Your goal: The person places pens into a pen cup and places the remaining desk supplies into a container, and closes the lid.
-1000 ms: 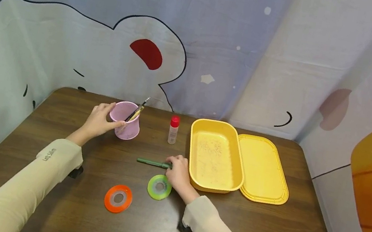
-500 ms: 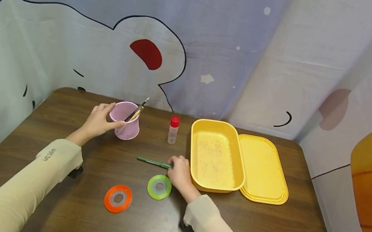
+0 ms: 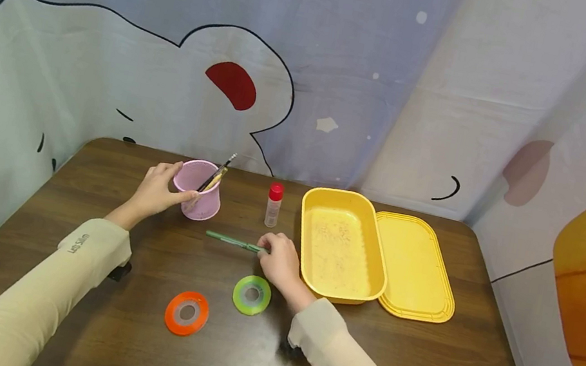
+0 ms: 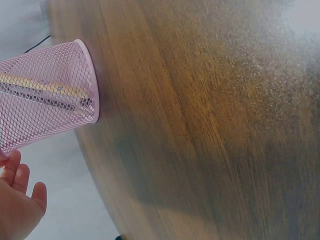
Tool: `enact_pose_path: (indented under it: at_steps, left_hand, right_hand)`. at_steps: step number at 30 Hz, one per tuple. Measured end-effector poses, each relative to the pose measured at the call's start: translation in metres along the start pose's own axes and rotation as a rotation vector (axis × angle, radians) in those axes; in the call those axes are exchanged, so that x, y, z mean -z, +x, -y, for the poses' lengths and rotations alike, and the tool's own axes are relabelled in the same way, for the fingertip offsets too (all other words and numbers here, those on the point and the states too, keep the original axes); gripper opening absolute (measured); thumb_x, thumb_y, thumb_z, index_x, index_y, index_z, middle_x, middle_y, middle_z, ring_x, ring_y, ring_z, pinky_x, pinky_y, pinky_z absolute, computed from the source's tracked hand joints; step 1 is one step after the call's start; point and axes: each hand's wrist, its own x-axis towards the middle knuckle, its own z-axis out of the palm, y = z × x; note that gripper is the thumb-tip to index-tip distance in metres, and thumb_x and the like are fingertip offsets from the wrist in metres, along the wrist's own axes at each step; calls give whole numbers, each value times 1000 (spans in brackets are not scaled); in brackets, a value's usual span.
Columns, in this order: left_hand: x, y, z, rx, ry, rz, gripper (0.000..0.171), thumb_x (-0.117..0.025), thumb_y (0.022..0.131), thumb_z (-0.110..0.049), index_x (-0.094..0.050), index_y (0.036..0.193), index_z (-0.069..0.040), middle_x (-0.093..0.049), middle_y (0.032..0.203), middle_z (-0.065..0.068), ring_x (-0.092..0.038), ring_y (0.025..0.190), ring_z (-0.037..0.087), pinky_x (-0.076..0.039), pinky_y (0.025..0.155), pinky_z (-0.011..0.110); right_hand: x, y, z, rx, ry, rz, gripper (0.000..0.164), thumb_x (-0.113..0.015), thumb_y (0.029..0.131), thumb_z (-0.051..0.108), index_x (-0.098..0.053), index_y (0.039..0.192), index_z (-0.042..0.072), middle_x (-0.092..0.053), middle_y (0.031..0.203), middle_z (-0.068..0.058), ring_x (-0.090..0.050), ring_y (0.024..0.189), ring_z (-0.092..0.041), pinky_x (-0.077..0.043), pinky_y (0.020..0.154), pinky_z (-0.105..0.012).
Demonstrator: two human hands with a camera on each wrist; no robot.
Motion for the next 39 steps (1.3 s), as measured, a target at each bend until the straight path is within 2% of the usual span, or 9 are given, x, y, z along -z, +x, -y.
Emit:
enact_pose_path:
  at_steps: [8, 16, 27, 31, 39]
  left_hand:
    - [-1, 0, 1, 4, -1, 2, 90, -64, 72, -50, -29, 136, 0, -38, 127, 23, -32, 117, 37, -32, 92, 53]
    - [0, 1, 0, 14, -4, 19, 89, -64, 72, -50, -28, 137, 0, -38, 128, 23, -31, 118, 36, -31, 93, 52]
    - [-2, 0, 2, 1, -16, 0, 89, -64, 72, -50, -28, 136, 0, -39, 127, 23, -31, 118, 36, -32, 93, 51]
    - [-3, 0, 3, -11, -14, -10, 89, -63, 72, -51, -29, 136, 1, -39, 127, 23, -31, 117, 36, -32, 92, 51]
    - [-4, 0, 3, 6, -31, -7, 90, -64, 72, -51, -28, 137, -2, -37, 129, 20, -30, 119, 34, -32, 93, 50]
  right_hand:
    - [14, 11, 18, 36, 54, -21, 9, -65, 75, 3, -61, 81, 10, -58, 84, -5, -54, 80, -20, -44, 74, -34]
    - [32, 33, 41, 66, 66, -47, 7, -64, 77, 4, -62, 82, 9, -60, 88, -8, -56, 84, -22, -45, 78, -35]
    - [53, 62, 64, 118, -54, 1, 10, -61, 81, 10, -62, 91, 11, -59, 95, -7, -57, 91, -23, -45, 81, -35]
    - [55, 72, 69, 123, -78, 28, 9, -62, 81, 10, -61, 90, 12, -59, 95, -7, -56, 92, -23, -44, 81, -35]
    - [53, 85, 81, 132, -146, 74, 8, -61, 80, 8, -62, 87, 12, -58, 93, -7, -55, 90, -21, -45, 78, -34]
